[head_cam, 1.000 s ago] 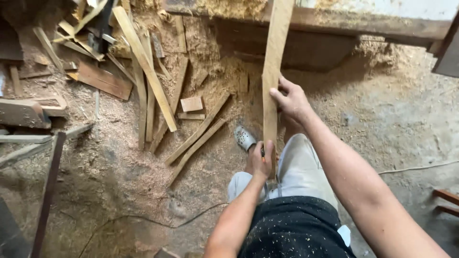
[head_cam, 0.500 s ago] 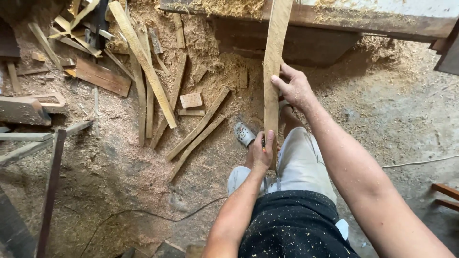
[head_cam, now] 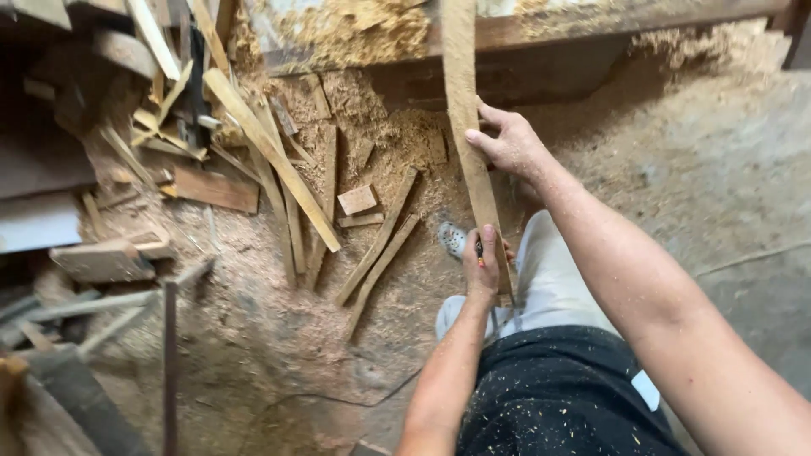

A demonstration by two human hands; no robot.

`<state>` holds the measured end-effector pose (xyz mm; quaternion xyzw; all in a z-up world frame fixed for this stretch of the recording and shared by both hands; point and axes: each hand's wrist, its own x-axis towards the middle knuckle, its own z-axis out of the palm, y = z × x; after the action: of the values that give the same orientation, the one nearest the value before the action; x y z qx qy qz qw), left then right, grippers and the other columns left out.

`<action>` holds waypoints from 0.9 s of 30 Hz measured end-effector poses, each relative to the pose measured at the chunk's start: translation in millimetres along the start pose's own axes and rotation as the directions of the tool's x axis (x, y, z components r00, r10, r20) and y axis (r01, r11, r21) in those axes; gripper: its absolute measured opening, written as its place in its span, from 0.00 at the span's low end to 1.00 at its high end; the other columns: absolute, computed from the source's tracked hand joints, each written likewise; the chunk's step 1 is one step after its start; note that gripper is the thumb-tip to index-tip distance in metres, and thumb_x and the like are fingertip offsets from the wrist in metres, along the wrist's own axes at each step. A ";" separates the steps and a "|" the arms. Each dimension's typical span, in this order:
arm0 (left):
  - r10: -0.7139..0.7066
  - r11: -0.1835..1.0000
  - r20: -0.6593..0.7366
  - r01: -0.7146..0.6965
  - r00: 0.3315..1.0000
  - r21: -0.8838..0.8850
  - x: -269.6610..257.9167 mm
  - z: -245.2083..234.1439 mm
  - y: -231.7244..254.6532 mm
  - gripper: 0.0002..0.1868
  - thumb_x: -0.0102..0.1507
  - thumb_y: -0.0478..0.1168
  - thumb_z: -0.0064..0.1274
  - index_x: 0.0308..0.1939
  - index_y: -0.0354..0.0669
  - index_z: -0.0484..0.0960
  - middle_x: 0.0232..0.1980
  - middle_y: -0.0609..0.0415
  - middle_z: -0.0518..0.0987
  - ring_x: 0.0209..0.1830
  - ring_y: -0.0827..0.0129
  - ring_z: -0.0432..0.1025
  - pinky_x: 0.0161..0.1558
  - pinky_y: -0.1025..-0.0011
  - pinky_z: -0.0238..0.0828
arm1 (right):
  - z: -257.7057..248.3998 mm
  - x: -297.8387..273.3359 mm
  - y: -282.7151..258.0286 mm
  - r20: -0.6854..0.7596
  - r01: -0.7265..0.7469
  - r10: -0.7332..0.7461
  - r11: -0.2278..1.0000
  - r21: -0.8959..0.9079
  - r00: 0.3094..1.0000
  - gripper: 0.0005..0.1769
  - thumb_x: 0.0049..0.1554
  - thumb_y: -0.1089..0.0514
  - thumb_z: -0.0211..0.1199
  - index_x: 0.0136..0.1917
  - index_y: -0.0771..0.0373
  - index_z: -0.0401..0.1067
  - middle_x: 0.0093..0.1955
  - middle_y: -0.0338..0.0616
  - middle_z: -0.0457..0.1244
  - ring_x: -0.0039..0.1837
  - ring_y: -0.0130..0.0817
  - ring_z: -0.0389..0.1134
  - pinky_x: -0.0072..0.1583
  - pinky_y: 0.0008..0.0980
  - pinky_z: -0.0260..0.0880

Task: The person marks a curved wooden board with a pencil, turns it over, and marks the other side. They then pick up a long, thin piece of wood and mark it with the pencil while holding it upright.

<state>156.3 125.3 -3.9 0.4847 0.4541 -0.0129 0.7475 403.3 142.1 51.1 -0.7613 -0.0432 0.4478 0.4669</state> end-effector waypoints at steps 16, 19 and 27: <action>-0.006 0.998 0.021 0.008 1.000 -0.055 5.1 3.6 -7.3 0.30 0.71 0.65 0.43 0.46 0.38 0.72 0.31 0.51 0.77 0.25 0.69 0.76 0.29 0.72 0.75 | 33.7 -11.0 18.4 -0.292 0.207 -0.160 0.969 0.135 0.943 0.31 0.63 0.58 0.64 0.78 0.50 0.62 0.75 0.44 0.63 0.63 0.33 0.72 0.67 0.30 0.72; 0.021 0.998 0.017 -0.020 1.000 -0.065 7.7 9.5 -0.4 0.31 0.70 0.67 0.43 0.47 0.38 0.71 0.30 0.50 0.77 0.26 0.68 0.75 0.29 0.70 0.75 | 26.2 -0.8 20.7 -0.316 0.229 -0.217 0.974 -0.001 0.924 0.31 0.64 0.58 0.67 0.77 0.49 0.63 0.69 0.45 0.66 0.62 0.31 0.73 0.65 0.31 0.73; 0.013 0.996 0.012 -0.014 1.000 0.092 10.6 9.7 0.1 0.34 0.70 0.69 0.41 0.45 0.36 0.71 0.30 0.51 0.77 0.26 0.69 0.76 0.27 0.70 0.75 | 22.1 4.1 23.9 -0.272 0.164 -0.102 0.963 0.215 0.957 0.32 0.62 0.64 0.66 0.76 0.44 0.66 0.67 0.39 0.70 0.51 0.23 0.73 0.57 0.26 0.77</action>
<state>169.0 122.7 -10.0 0.5217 0.4454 -0.0317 0.7269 381.4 145.5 27.0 -0.7478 0.0198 0.3143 0.5845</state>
